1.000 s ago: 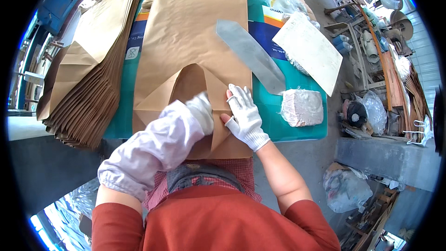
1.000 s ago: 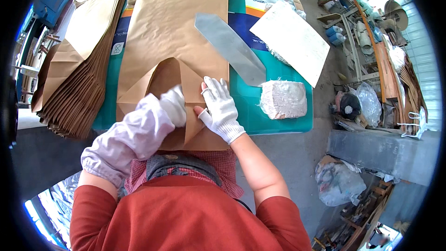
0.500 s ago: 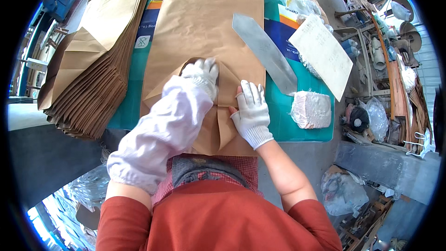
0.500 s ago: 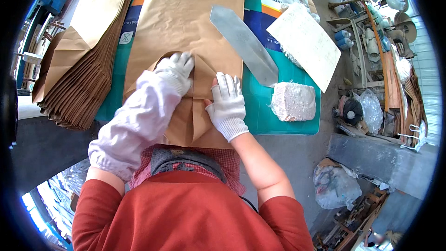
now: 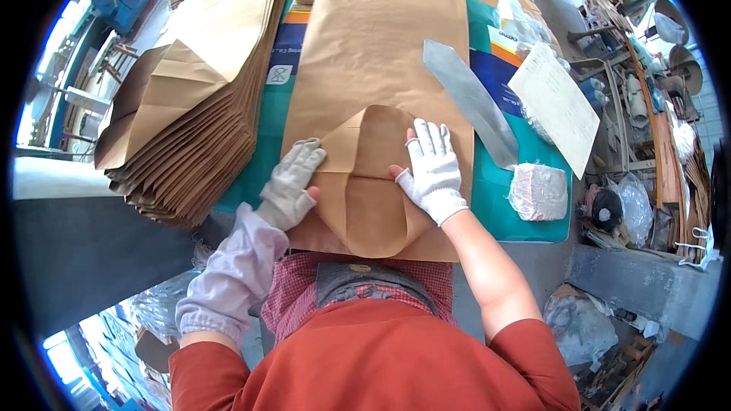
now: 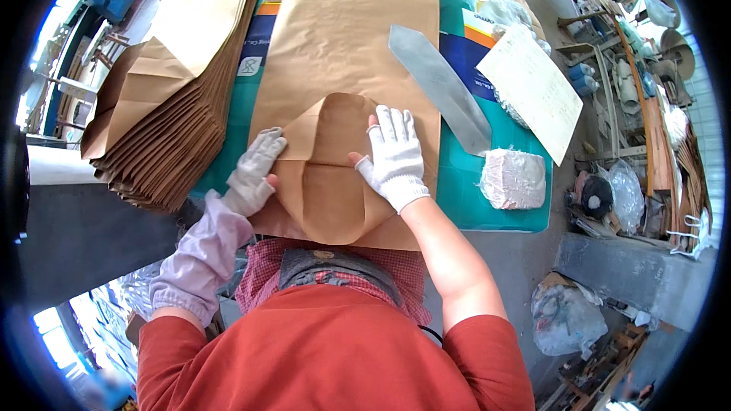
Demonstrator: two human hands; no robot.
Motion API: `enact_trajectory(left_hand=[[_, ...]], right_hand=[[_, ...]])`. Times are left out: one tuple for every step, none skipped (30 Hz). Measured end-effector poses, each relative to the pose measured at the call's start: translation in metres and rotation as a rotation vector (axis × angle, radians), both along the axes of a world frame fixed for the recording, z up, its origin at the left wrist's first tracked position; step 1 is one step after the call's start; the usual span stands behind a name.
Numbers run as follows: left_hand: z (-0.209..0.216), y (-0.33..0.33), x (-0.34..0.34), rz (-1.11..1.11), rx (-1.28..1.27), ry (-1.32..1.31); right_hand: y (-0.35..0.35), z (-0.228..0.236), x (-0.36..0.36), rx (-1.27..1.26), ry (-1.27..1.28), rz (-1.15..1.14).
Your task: The person repeatedly folds flat brown paper bags on a green work surface, pressing the creases with gloved hands. The person stacks the folded bags to the left and continues the process with new bags from a nearby pile.
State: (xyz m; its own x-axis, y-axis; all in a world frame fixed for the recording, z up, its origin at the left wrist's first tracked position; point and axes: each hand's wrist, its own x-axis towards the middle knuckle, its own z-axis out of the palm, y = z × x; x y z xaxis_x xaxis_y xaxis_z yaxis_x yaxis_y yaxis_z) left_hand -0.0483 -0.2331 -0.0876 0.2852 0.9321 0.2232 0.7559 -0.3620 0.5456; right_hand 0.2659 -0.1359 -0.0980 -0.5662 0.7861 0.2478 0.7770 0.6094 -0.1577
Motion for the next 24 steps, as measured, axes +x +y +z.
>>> enact_trajectory(left_hand=[[0.0,-0.002,0.002,0.01,0.043,0.096],[0.002,-0.005,0.004,0.023,0.043,0.122],[0.004,-0.005,0.007,0.032,0.043,0.146],[0.006,-0.006,0.01,0.041,0.044,0.17],[0.005,-0.006,0.011,0.055,0.044,0.193],[0.006,-0.007,0.014,0.058,0.044,0.221],[0.007,-0.007,0.018,0.063,0.044,0.25],[0.008,-0.006,0.021,0.068,0.044,0.279],[0.009,-0.007,0.024,0.078,0.045,0.307],[0.01,-0.007,0.027,0.089,0.045,0.336],[0.011,-0.007,0.029,0.099,0.045,0.364],[0.011,-0.006,0.031,0.105,0.025,0.374],[0.012,-0.006,0.032,0.112,0.004,0.384],[0.012,-0.006,0.034,0.119,-0.017,0.394],[0.011,-0.006,0.037,0.124,-0.036,0.402],[0.01,-0.006,0.039,0.13,-0.055,0.416],[0.01,-0.007,0.038,0.147,-0.077,0.431],[0.014,-0.001,0.043,0.128,-0.109,0.442],[0.021,0.009,0.049,0.1,-0.136,0.448],[0.028,0.017,0.056,0.082,-0.165,0.464],[0.029,0.026,0.06,0.059,-0.169,0.455],[0.029,0.037,0.065,0.038,-0.172,0.443],[0.029,0.047,0.069,0.011,-0.17,0.429],[0.027,0.056,0.076,0.008,-0.148,0.424]], right_hand=[[0.0,0.0,-0.001,0.009,-0.008,-0.002],[0.0,0.001,-0.002,0.018,-0.016,-0.004],[0.0,0.004,-0.003,-0.01,-0.032,0.0],[-0.001,0.005,-0.004,-0.008,-0.036,0.001],[-0.001,0.005,-0.004,-0.007,-0.041,0.001],[-0.001,0.004,-0.005,-0.008,-0.045,0.003],[-0.001,0.002,-0.005,0.008,-0.035,0.002],[0.0,0.001,-0.005,0.024,-0.024,0.003],[0.0,-0.001,-0.005,0.036,-0.013,0.001],[0.001,-0.002,-0.004,0.031,0.011,0.012],[0.004,-0.002,-0.001,0.026,0.035,0.023],[0.008,-0.004,0.002,0.021,0.059,0.034],[0.018,-0.006,0.012,0.027,0.19,-0.001],[0.033,-0.008,0.028,0.033,0.32,-0.037],[0.048,-0.011,0.048,0.034,0.449,-0.081],[0.067,-0.015,0.065,-0.071,0.437,-0.341],[0.074,0.009,0.071,-0.08,0.249,-0.527],[0.084,0.004,0.093,0.055,0.041,-0.601],[0.096,-0.014,0.127,0.033,-0.072,-0.618],[0.105,-0.03,0.149,0.006,-0.175,-0.625],[0.108,-0.021,0.141,-0.092,-0.121,-0.653],[0.106,0.004,0.121,-0.189,-0.071,-0.677],[0.101,0.025,0.104,-0.283,-0.022,-0.705],[0.096,0.035,0.09,-0.247,-0.008,-0.785]])
